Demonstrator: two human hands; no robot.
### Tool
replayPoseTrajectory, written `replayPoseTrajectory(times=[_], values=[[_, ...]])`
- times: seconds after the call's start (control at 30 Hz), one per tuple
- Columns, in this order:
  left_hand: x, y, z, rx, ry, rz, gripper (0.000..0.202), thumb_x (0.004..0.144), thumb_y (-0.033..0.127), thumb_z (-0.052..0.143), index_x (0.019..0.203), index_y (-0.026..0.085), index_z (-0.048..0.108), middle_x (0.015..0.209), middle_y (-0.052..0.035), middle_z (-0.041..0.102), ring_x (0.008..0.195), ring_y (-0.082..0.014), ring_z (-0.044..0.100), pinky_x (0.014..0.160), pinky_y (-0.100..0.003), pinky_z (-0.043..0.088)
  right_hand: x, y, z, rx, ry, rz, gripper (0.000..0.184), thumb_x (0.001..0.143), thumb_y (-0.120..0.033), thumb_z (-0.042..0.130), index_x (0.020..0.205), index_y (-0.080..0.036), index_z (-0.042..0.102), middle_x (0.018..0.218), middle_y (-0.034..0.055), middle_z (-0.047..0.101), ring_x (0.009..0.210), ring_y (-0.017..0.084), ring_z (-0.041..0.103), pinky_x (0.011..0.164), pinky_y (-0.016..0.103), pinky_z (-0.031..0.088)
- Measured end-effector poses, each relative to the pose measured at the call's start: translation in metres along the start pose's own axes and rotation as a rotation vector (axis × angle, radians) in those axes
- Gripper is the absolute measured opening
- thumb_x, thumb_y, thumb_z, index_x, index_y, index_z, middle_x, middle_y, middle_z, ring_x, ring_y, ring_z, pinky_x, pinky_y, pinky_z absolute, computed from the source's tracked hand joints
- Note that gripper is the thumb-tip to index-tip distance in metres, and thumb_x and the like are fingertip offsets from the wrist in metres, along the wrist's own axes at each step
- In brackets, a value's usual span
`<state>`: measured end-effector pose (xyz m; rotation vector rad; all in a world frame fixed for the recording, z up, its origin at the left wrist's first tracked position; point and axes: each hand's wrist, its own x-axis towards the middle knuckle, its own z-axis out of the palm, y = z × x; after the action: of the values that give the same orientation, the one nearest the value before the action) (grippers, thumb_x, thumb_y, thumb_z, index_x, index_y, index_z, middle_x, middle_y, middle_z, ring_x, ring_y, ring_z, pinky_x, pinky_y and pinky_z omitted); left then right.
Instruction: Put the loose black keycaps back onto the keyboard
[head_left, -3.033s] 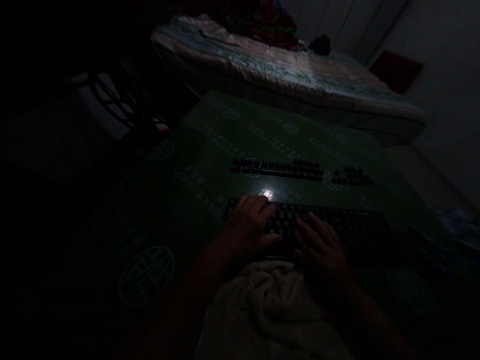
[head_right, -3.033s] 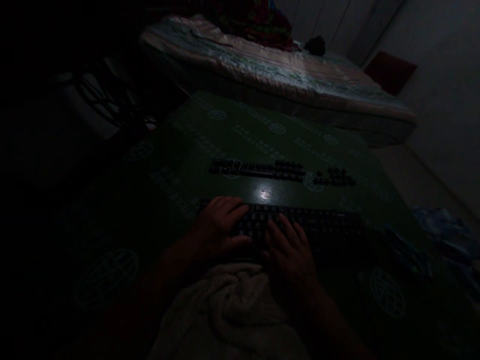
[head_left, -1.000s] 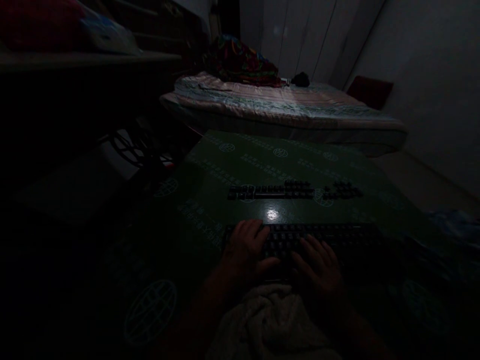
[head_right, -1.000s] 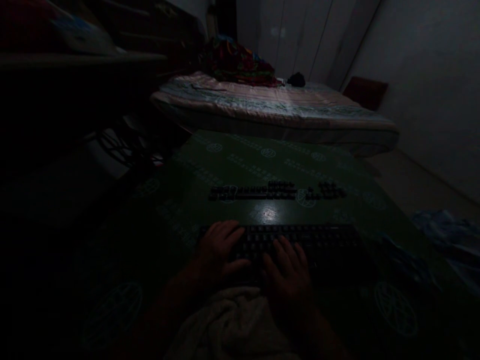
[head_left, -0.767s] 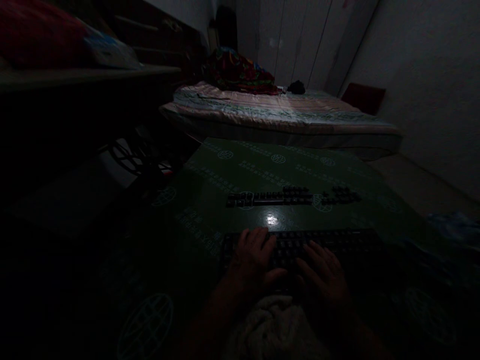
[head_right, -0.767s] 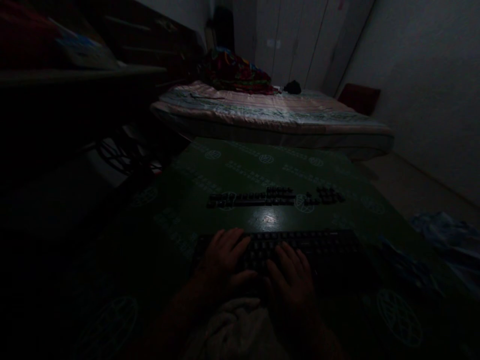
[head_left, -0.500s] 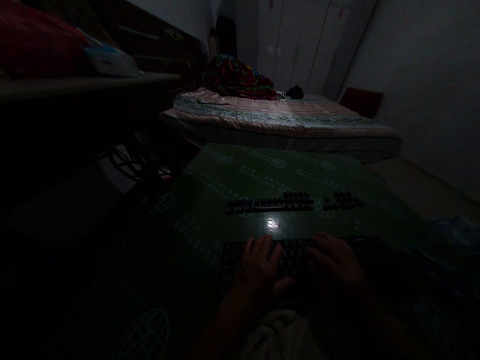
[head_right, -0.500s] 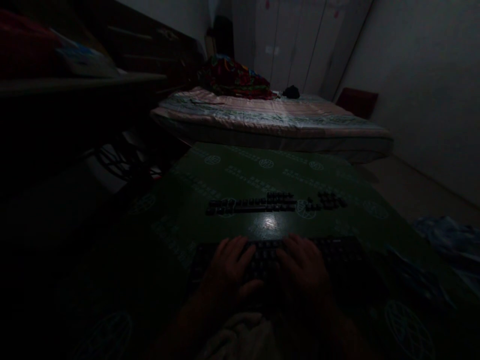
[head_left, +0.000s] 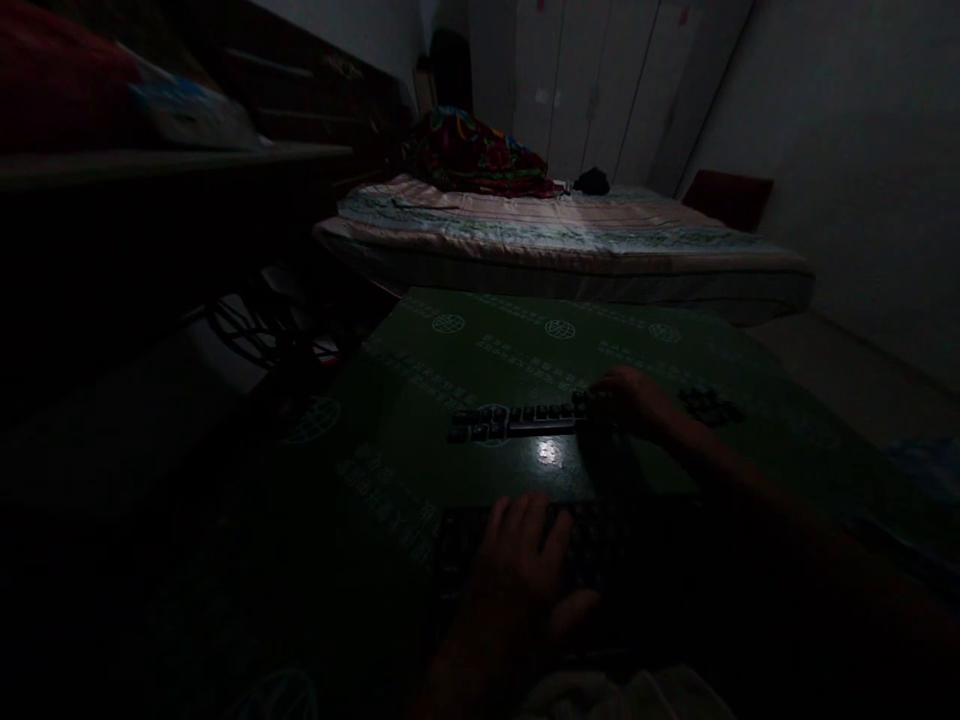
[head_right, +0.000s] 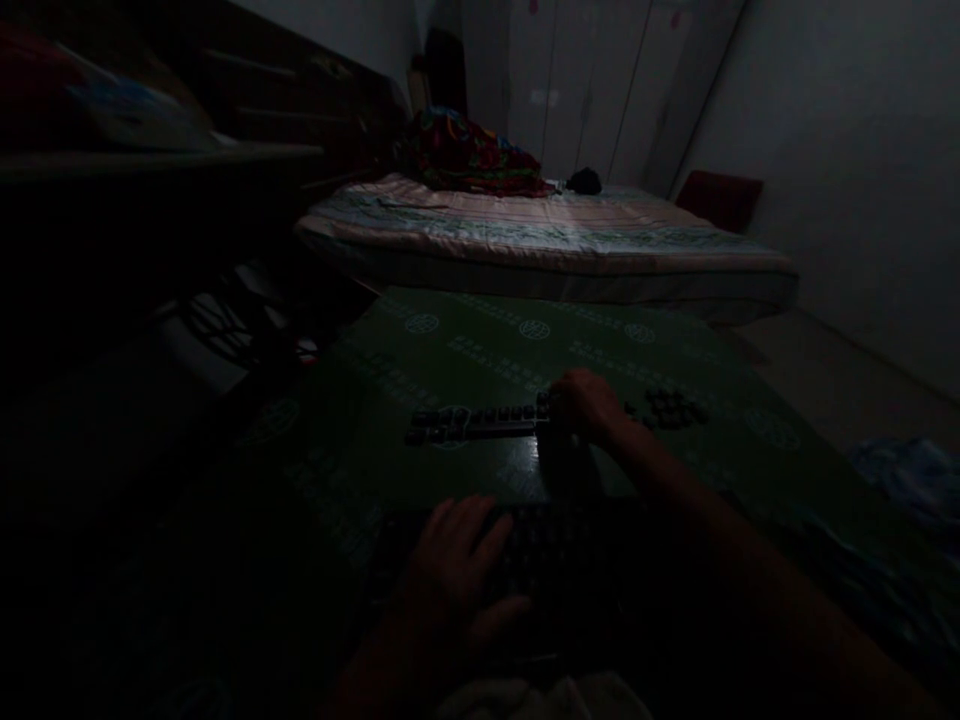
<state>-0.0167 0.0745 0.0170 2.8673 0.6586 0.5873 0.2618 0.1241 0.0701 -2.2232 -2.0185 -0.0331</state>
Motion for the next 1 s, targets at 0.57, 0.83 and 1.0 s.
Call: replayPoseTrajectory(times=[0.57, 0.83, 1.0], values=[[-0.004, 0.001, 0.0, 0.008, -0.021, -0.01, 0.065, 0.081, 0.053, 0.06, 0.13, 0.013, 0.047, 0.133, -0.0227, 0.051, 0.123, -0.0393, 0.047, 0.1, -0.063, 0.039, 0.051, 0.003, 0.015, -0.056, -0.266, 0.039, 0.023, 0.083, -0.025, 0.055, 0.085, -0.014, 0.075, 0.083, 0.0122, 0.072, 0.072, 0.019, 0.066, 0.058, 0.023, 0.039], [-0.002, 0.002, -0.002, -0.004, -0.025, -0.007, 0.064, 0.082, 0.055, 0.058, 0.129, 0.012, 0.049, 0.132, -0.0221, 0.052, 0.122, -0.0383, 0.049, 0.099, -0.062, 0.041, 0.056, 0.006, 0.022, -0.066, -0.271, 0.031, 0.023, 0.08, -0.027, 0.056, 0.079, -0.013, 0.075, 0.08, 0.0134, 0.072, 0.068, 0.017, 0.065, 0.055, 0.022, 0.035], [-0.001, 0.004, -0.004, 0.001, -0.027, -0.018, 0.062, 0.083, 0.054, 0.058, 0.128, 0.011, 0.049, 0.132, -0.0222, 0.052, 0.122, -0.0386, 0.048, 0.1, -0.062, 0.04, 0.058, 0.009, 0.024, -0.02, -0.251, 0.019, 0.019, 0.078, -0.025, 0.06, 0.079, -0.014, 0.075, 0.08, 0.0105, 0.073, 0.068, 0.015, 0.065, 0.053, 0.02, 0.035]])
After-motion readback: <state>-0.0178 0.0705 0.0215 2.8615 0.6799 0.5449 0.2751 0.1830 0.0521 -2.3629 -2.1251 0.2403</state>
